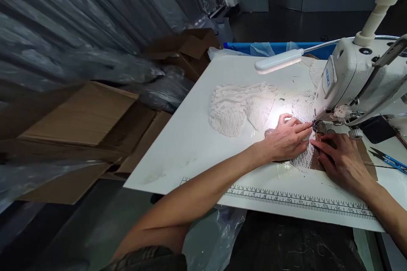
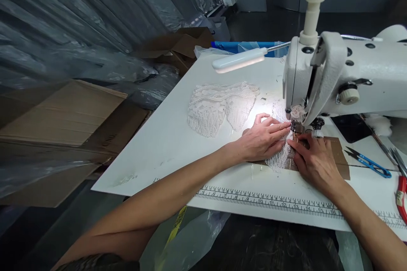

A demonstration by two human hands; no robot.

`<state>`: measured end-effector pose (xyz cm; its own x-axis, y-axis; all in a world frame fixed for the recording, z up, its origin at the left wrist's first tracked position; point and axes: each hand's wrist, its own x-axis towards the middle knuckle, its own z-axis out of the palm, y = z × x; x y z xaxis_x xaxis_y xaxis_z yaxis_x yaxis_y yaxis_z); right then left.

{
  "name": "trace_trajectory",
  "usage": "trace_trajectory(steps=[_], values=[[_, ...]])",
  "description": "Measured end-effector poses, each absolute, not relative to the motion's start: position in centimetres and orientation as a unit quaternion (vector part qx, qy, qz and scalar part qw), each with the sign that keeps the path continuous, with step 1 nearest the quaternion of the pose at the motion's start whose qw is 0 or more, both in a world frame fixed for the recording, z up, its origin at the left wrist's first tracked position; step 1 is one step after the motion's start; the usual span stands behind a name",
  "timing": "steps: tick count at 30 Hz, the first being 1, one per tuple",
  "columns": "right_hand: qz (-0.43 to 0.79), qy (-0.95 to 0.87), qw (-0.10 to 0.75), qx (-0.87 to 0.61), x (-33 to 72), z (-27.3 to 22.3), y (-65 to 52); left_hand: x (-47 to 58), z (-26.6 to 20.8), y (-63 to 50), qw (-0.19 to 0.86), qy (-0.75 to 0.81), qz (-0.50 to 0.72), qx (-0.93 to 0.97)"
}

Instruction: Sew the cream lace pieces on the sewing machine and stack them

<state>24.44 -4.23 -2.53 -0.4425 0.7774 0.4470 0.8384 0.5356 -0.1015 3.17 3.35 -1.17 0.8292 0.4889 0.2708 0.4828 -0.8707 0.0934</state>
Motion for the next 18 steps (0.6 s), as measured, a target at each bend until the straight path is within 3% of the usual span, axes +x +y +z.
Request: trace_trajectory(steps=[11, 18], values=[[-0.059, -0.85, 0.233, -0.468, 24.83, -2.77, -4.05, 3.65, -1.97, 2.88, -0.049, 0.24, 0.213, 0.946], [-0.08, -0.853, 0.204, -0.474, 24.64, -2.32, -4.09, 3.46, -1.49, 3.02, -0.063, 0.215, 0.19, 0.956]])
